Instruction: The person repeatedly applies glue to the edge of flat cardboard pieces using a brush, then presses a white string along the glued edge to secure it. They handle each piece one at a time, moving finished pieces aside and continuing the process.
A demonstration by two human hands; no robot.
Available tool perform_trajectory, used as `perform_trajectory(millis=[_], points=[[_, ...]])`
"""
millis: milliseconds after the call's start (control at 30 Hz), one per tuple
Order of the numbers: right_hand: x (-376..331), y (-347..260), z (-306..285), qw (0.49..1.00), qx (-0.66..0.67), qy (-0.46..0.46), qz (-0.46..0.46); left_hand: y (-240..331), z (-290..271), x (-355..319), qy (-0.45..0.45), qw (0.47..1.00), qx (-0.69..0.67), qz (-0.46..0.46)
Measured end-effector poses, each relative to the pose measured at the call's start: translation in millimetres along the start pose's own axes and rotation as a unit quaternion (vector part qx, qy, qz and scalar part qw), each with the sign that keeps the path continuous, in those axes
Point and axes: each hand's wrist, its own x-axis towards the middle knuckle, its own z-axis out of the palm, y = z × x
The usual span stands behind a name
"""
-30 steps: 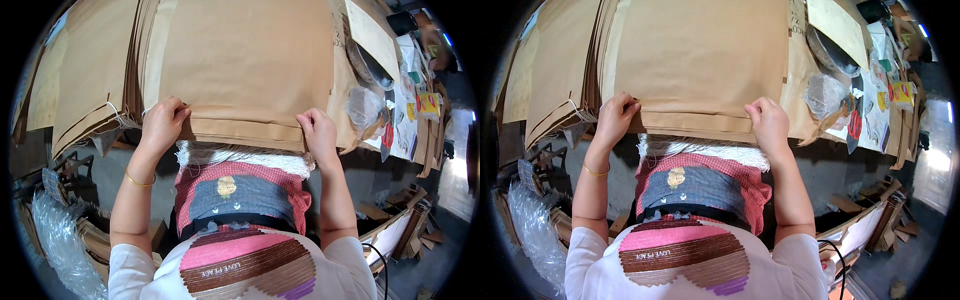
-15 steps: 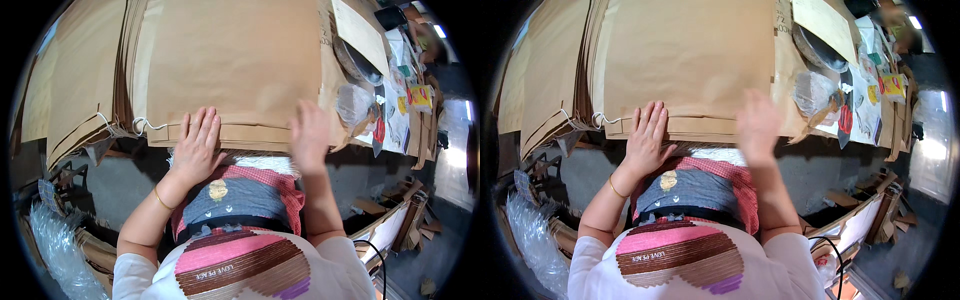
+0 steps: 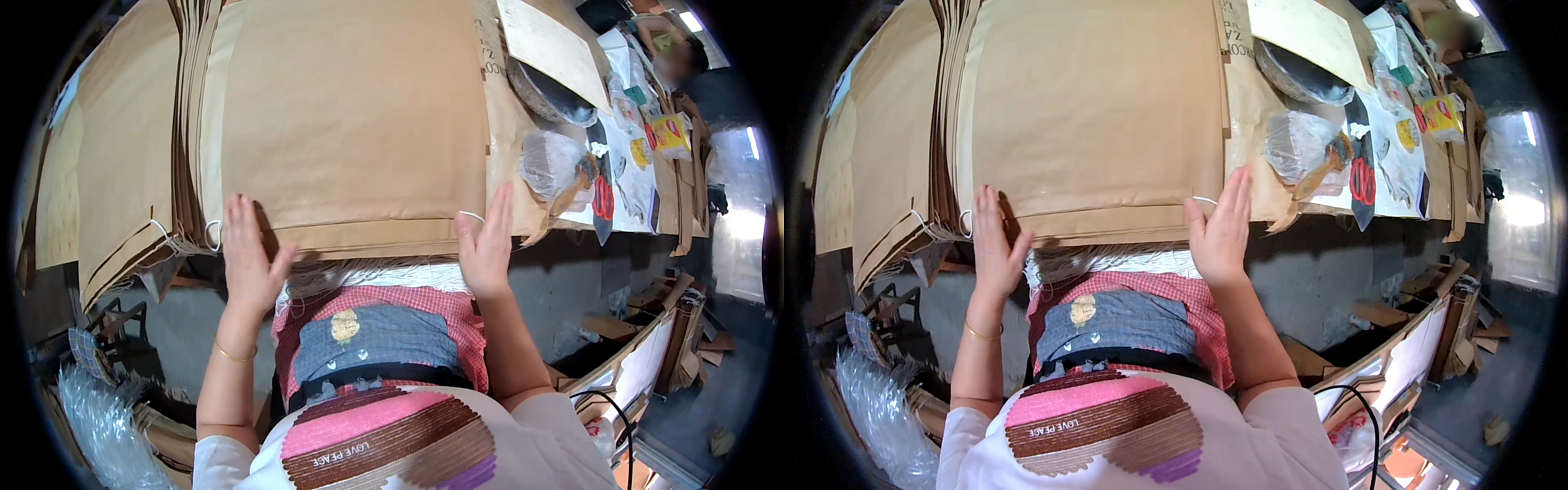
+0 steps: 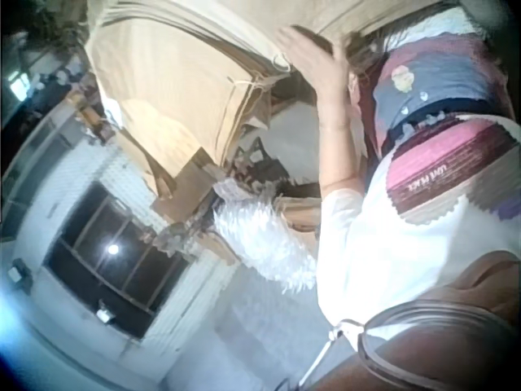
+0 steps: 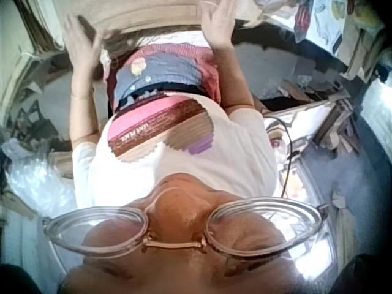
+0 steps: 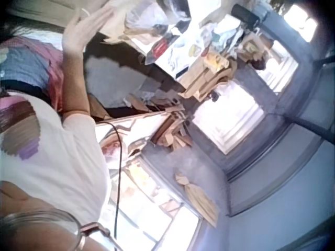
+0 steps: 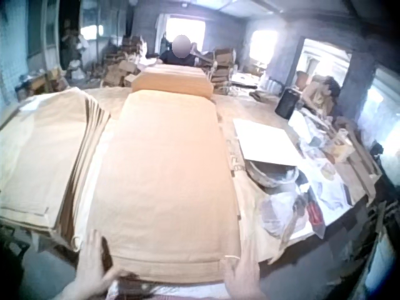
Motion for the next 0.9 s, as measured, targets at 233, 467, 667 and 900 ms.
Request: perform_trajectory(millis=[233, 467, 667, 900], points=[[9.2, -14.5, 1.9, 0.986, -0.124, 0.094, -0.052, -2.4, 1.0, 3.5, 0.024, 0.999, -0.028, -0.021], [12.0, 19.4, -41.1, 0.722, 0.653, -0.097, 0.21, -18.5, -15.5, 7.3, 0.177, 0.947, -0.192, -0.189], [13.3, 35.1, -50.9, 0.841, 0.478, -0.118, 0.225, -16.7, -35.3, 8.1, -0.071, 0.863, -0.43, -0.258], [11.0, 36.7, -29.5, 0.925, 0.306, -0.161, 0.154, 0.7, -18.5, -27.7, 0.06, 0.973, -0.18, -0.132]])
